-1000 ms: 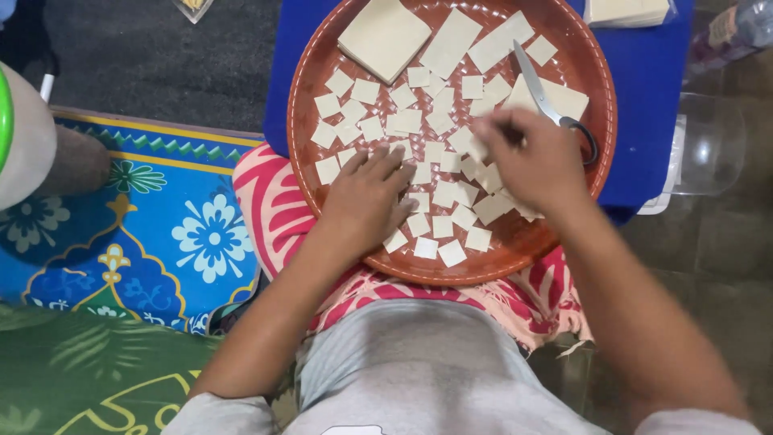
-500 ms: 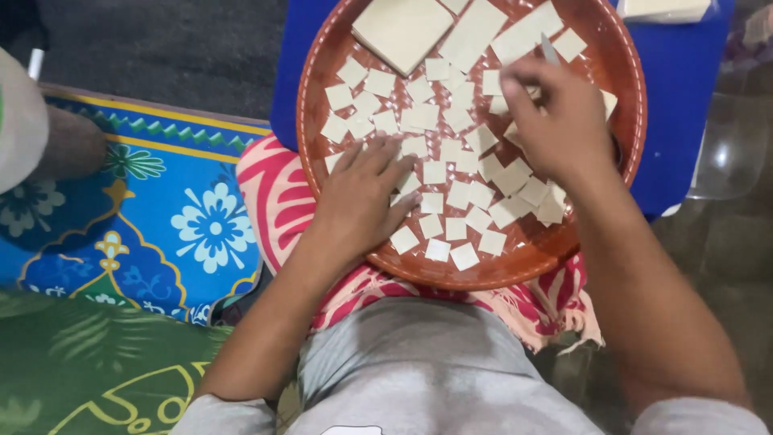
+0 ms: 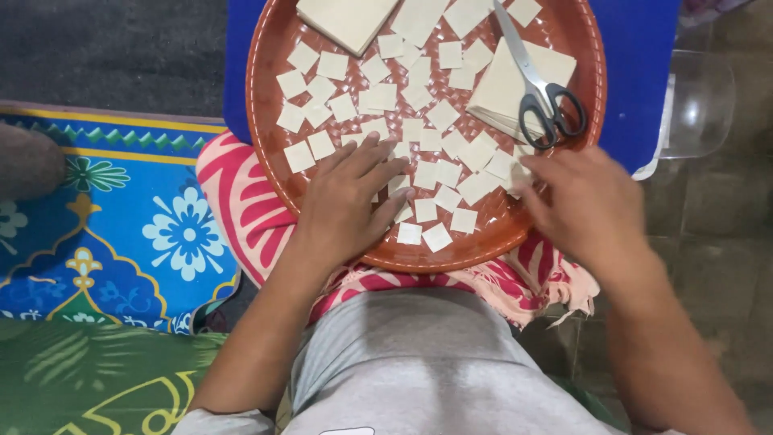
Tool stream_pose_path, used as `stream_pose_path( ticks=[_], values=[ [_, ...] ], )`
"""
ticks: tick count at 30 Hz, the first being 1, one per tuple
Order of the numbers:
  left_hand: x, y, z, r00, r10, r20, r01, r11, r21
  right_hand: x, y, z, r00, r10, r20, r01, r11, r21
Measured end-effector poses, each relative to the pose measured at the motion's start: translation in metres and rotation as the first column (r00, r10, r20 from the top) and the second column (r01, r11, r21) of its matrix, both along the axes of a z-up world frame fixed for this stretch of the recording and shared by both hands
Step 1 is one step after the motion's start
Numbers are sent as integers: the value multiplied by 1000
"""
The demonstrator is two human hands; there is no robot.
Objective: Cutting and arranging small square pieces of paper on a large tray using scissors.
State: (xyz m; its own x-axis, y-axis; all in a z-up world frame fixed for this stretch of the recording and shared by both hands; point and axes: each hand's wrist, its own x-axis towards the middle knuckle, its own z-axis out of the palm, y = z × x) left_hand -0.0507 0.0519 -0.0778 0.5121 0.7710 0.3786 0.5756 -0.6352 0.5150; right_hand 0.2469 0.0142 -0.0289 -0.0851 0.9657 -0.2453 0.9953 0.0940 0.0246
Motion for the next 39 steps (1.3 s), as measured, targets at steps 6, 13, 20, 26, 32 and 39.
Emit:
stream_pose_path(
  ticks=[6, 13, 20, 26, 32, 39],
  values=[
    [-5, 9, -9, 993, 89, -73, -85, 995, 59, -2, 2, -43, 990, 100, 103, -127, 946, 297],
    [-14, 25, 14, 902, -44, -430, -103, 944, -314, -12, 6, -32, 999, 21, 44, -31, 970, 241],
    [-12, 25, 14, 882, -71, -465, -111, 930, -352, -13, 4, -38, 996, 55, -63, -32, 944, 327],
    [-11, 23, 14, 818, -84, -569, -180, 902, -391, -50, 27, -32, 856, 81, -511, 36, 976, 214],
    [-15, 18, 15, 785, -23, -619, -259, 896, -362, -91, 50, -32, 757, -46, -651, 98, 994, 44],
    [-12, 19, 15, 826, -25, -563, -205, 917, -341, -84, 14, -45, 907, 277, -318, -216, 952, 215]
  ],
)
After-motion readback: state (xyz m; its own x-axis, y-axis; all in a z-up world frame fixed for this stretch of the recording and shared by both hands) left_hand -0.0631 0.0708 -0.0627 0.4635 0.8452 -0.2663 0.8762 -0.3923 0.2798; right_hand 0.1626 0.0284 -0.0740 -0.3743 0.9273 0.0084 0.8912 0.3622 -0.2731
